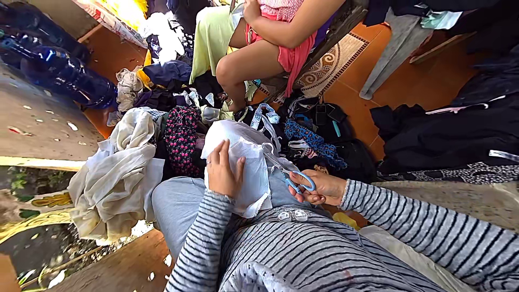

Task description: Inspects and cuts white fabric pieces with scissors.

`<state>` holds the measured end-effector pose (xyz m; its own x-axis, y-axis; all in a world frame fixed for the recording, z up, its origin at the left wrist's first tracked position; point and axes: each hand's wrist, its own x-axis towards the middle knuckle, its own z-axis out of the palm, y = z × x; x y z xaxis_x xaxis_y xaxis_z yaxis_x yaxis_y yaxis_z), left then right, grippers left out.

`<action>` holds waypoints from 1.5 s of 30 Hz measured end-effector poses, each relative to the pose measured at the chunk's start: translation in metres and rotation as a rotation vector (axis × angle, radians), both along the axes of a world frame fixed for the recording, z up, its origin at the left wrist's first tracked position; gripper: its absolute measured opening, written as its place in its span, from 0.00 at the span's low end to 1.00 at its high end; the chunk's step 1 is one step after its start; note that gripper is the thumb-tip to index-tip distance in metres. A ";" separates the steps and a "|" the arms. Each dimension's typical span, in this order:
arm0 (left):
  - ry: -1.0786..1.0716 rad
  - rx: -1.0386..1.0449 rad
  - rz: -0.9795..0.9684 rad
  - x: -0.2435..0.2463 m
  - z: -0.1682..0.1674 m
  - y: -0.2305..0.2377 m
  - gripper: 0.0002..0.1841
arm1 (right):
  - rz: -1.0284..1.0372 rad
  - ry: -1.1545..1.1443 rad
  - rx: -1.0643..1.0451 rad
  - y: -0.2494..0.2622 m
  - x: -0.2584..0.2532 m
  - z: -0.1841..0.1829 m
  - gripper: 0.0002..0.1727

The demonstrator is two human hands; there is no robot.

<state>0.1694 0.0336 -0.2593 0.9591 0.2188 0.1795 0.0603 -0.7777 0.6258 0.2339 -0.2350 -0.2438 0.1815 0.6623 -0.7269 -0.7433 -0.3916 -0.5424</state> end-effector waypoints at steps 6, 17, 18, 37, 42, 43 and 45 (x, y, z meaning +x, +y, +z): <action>0.374 -0.073 -0.004 0.039 0.015 0.015 0.19 | 0.109 -0.077 0.077 -0.005 0.012 -0.018 0.23; 0.250 -0.531 0.297 -0.002 -0.013 0.035 0.10 | 0.540 -0.435 0.020 0.013 0.082 -0.026 0.19; 0.249 -0.564 0.316 -0.003 -0.013 0.034 0.09 | 0.573 -0.456 0.030 0.017 0.089 -0.029 0.18; 0.135 -0.801 0.394 -0.015 -0.016 0.030 0.04 | 0.876 -0.536 0.036 0.049 0.152 -0.038 0.13; 0.136 -0.818 0.402 -0.015 -0.017 0.029 0.04 | 0.905 -0.625 0.079 0.070 0.149 -0.037 0.15; 0.130 -0.824 0.404 -0.015 -0.017 0.028 0.04 | 0.908 -0.646 0.073 0.074 0.149 -0.036 0.15; 0.104 -0.833 0.407 -0.017 -0.017 0.029 0.04 | 0.902 -0.696 0.027 0.081 0.147 -0.032 0.15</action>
<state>0.1528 0.0622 -0.2758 0.7829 0.5611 -0.2689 0.3166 0.0128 0.9485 0.3804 -0.1543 -0.2753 -0.0107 0.7697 -0.6383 0.2688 -0.6126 -0.7432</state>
